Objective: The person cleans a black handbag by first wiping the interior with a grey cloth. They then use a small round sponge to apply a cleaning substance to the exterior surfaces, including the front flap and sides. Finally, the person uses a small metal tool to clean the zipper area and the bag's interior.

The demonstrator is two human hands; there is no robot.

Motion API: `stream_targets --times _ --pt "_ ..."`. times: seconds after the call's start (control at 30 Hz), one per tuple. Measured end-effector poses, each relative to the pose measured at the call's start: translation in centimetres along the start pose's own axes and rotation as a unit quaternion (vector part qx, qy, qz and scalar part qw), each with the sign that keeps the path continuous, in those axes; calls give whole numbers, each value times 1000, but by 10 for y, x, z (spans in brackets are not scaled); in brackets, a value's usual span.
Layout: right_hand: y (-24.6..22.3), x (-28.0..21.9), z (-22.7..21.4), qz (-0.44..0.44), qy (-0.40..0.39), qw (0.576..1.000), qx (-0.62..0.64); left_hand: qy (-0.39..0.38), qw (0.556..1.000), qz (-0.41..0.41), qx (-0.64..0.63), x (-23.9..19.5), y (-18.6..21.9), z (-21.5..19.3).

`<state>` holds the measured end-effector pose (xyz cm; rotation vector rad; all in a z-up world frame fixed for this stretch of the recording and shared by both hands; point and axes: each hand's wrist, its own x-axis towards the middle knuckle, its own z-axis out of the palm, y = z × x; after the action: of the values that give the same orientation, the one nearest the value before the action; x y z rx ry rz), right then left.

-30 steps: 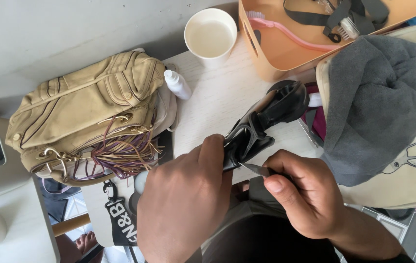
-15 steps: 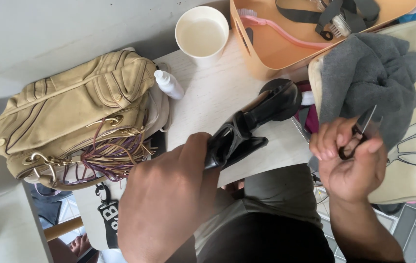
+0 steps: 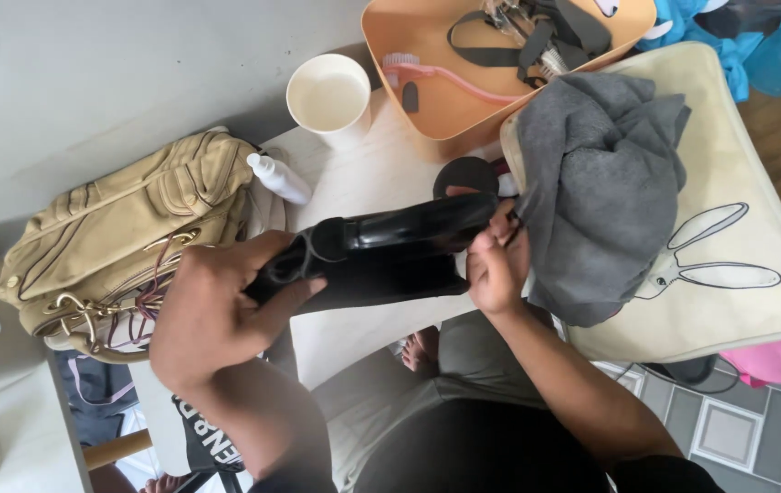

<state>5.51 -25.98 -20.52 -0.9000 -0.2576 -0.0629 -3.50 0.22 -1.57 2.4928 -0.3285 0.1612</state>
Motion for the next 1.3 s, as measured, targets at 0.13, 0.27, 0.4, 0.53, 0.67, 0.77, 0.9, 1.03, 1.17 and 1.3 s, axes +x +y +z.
stream_targets --times 0.13,0.27,0.4,0.53,0.67,0.77,0.9,1.03,1.17,1.3 --pt "-9 15 -21 -133 -128 981 -59 134 979 -42 -147 -18 -35 32" --pt "-18 0 -31 -116 -144 980 -77 159 967 -53 -194 -31 -49 63" --pt "-33 6 -21 -134 -179 967 -121 214 952 -41 -215 -38 -44 79" --pt "-16 7 -33 -133 -216 957 -142 277 934 -13 -225 -45 -21 87" --pt "-48 -3 1 -85 -217 945 -227 283 959 13 -31 -39 14 79" --pt "-48 -4 0 -91 -206 934 -277 246 958 101 104 -23 27 76" --pt "-41 -5 -10 -67 -194 955 -214 219 957 133 139 -5 31 77" --pt "-30 -6 -17 -98 -183 958 -197 200 973 100 63 -2 25 77" --pt "-16 -6 -27 -112 -154 959 -208 199 974 96 46 -1 23 75" --pt "-15 -5 -25 -132 -163 958 -196 220 965 85 113 1 32 76"
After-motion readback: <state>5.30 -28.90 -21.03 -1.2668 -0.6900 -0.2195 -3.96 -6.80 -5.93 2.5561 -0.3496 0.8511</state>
